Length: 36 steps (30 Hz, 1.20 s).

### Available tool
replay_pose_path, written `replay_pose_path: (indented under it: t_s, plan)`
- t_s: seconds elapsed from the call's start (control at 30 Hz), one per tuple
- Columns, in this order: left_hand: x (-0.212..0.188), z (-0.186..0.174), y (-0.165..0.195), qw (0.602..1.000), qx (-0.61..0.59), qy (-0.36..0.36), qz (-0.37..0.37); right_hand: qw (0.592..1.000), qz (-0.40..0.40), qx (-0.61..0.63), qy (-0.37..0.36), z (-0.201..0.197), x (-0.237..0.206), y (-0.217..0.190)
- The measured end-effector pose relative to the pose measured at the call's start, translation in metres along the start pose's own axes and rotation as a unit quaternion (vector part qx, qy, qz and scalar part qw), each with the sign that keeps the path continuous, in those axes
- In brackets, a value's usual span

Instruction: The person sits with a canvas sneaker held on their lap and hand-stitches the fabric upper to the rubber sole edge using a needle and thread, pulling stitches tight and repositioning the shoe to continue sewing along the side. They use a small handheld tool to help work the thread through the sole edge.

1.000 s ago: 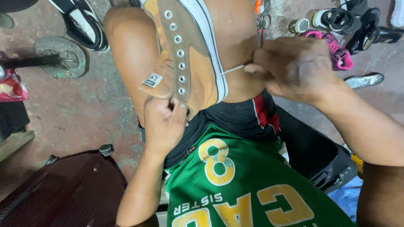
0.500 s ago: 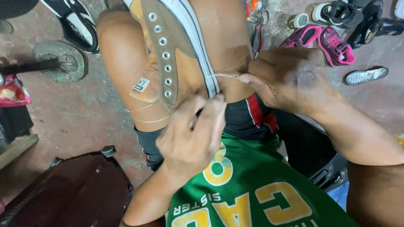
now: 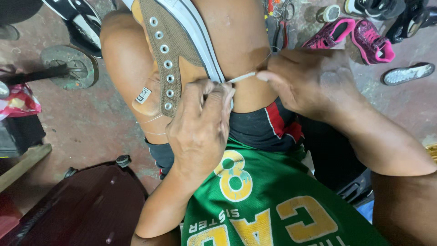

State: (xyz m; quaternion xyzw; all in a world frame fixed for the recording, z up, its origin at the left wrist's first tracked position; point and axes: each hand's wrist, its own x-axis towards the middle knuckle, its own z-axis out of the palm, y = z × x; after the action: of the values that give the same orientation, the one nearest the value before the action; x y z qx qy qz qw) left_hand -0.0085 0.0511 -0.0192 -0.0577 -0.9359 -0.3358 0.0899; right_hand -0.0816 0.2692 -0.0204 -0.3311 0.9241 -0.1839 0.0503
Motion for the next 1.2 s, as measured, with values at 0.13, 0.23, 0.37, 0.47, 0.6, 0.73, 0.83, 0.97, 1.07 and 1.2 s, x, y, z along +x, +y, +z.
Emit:
replay_pose_path:
  t_s: [0.13, 0.23, 0.37, 0.47, 0.6, 0.73, 0.83, 0.97, 1.07, 1.2]
  plan:
    - [-0.002, 0.002, -0.002, 1.0, 0.001, -0.001, -0.008, 1.0, 0.013, -0.019, 0.018, 0.004, 0.0, -0.003]
    - [-0.003, 0.001, -0.003, 0.999, -0.024, 0.021, -0.026, 1.0, 0.026, 0.0, 0.016, 0.004, 0.0, -0.006]
    - [-0.003, -0.003, 0.0, 0.998, -0.051, 0.007, -0.029, 1.0, 0.022, 0.019, 0.012, 0.002, -0.001, -0.009]
    - [-0.003, -0.002, 0.004, 0.999, -0.029, 0.013, -0.021, 0.999, 0.019, 0.03, 0.016, 0.001, 0.0, -0.012]
    - [-0.001, 0.007, 0.005, 0.999, 0.022, 0.023, 0.012, 0.999, 0.03, 0.031, 0.007, -0.001, 0.003, -0.015]
    - [0.001, 0.012, 0.001, 0.998, 0.051, 0.025, 0.034, 0.999, 0.02, 0.038, 0.021, -0.003, 0.004, -0.017]
    - [0.001, 0.012, -0.001, 0.999, 0.018, 0.026, 0.016, 0.999, 0.021, 0.037, 0.006, -0.004, 0.006, -0.017]
    - [0.003, 0.007, -0.006, 0.998, -0.051, 0.031, 0.018, 0.994, -0.065, 0.065, -0.055, 0.0, 0.013, -0.016]
    - [0.003, 0.003, -0.007, 0.993, -0.109, 0.048, 0.015, 0.968, -0.132, 0.212, -0.026, 0.013, 0.022, -0.015]
    - [0.001, -0.005, 0.003, 0.905, -0.382, 0.07, -0.171, 0.962, -0.089, 0.241, 0.095, 0.027, 0.024, -0.011]
